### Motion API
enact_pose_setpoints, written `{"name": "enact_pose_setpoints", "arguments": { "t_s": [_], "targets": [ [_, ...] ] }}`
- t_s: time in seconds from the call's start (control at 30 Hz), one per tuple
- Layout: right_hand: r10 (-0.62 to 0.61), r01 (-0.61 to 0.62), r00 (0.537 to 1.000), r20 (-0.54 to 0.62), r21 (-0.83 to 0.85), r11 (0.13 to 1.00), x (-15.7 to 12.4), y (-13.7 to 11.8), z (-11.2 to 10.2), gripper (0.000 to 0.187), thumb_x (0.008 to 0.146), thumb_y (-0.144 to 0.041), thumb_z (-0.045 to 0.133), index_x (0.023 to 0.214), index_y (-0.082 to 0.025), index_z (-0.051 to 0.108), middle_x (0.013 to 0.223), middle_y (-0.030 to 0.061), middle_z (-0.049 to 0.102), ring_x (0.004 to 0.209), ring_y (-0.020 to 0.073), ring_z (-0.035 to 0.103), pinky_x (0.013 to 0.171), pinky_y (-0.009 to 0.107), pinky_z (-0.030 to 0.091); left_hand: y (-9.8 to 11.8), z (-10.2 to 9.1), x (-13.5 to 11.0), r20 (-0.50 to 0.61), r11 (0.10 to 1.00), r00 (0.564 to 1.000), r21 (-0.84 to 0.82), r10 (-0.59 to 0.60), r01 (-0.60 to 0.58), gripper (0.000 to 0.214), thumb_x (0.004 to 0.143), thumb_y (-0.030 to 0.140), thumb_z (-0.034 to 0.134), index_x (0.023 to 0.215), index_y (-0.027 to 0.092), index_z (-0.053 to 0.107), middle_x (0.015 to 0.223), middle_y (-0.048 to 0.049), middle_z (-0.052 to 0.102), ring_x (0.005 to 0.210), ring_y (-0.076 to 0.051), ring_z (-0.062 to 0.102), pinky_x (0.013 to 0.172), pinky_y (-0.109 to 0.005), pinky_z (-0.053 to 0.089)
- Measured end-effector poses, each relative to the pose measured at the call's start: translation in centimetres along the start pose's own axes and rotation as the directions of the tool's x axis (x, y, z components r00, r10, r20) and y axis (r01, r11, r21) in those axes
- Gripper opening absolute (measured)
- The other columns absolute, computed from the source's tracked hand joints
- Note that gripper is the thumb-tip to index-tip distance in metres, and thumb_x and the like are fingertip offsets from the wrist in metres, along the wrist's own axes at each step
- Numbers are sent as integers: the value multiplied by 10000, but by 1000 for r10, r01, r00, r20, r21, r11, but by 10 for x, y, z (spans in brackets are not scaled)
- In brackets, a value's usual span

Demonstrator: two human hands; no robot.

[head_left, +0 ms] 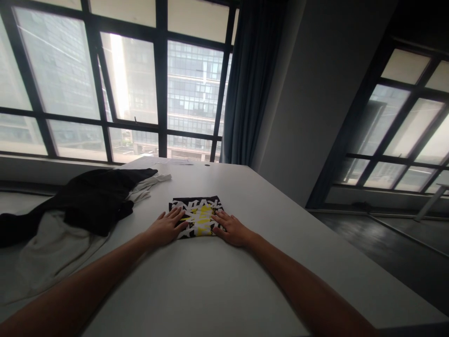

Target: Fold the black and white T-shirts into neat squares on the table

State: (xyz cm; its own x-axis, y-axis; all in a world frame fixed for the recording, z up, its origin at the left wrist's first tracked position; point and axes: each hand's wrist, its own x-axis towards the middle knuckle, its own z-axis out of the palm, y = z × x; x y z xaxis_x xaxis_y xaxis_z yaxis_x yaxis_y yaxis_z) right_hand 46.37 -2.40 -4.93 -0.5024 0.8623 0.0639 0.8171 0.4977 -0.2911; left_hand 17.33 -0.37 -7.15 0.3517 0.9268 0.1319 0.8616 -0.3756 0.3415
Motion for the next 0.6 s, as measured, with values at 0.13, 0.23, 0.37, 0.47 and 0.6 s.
{"name": "enact_pose_setpoints", "arguments": {
  "t_s": [0.13, 0.23, 0.37, 0.47, 0.6],
  "targets": [
    [-83, 80, 994, -69, -48, 996, 0, -5, -5, 662, 937, -570, 466, 1500, -233, 382, 1584, 103, 281, 1480, 268, 189, 1195, 533, 87, -2, 1, 2, 9, 1000, 1000, -25, 17, -17, 712, 914, 646, 327, 1495, 240, 386, 1598, -93, 259, 1495, -274, 158, 1187, -529, 158],
    [-175, 169, 978, -111, -60, 984, 2, -19, -8, 585, 959, -508, 457, 1472, -229, 432, 1559, 99, 340, 1464, 255, 246, 1200, 514, 108, 4, 1, -1, 8, 999, 999, -28, 36, -35, 746, 918, 636, 323, 1492, 164, 391, 1596, -129, 251, 1495, -282, 149, 1198, -488, 160],
    [-252, 247, 941, -226, -52, 968, 3, -38, -11, 521, 981, -428, 434, 1455, -212, 458, 1526, 100, 402, 1433, 245, 320, 1201, 495, 140, 15, 5, -7, 31, 987, 989, -80, 146, -143, 759, 920, 633, 348, 1481, 125, 406, 1595, -136, 247, 1491, -273, 163, 1212, -420, 165],
    [-328, 331, 933, -149, -10, 944, -2, -47, -11, 556, 943, -433, 520, 1451, -213, 468, 1518, 108, 417, 1412, 260, 356, 1191, 475, 200, 22, 7, -11, 29, 964, 971, -124, 239, -234, 729, 933, 618, 346, 1502, 165, 371, 1601, -96, 248, 1489, -243, 186, 1213, -385, 180],
    [-360, 356, 932, 36, 72, 932, -8, -51, -7, 697, 875, -540, 608, 1489, -281, 403, 1568, 79, 331, 1446, 296, 282, 1183, 494, 213, 23, 2, -11, -94, 964, 971, -130, 219, -230, 657, 958, 523, 339, 1503, 156, 362, 1601, -88, 258, 1485, -228, 208, 1211, -390, 200]
  ]
}}
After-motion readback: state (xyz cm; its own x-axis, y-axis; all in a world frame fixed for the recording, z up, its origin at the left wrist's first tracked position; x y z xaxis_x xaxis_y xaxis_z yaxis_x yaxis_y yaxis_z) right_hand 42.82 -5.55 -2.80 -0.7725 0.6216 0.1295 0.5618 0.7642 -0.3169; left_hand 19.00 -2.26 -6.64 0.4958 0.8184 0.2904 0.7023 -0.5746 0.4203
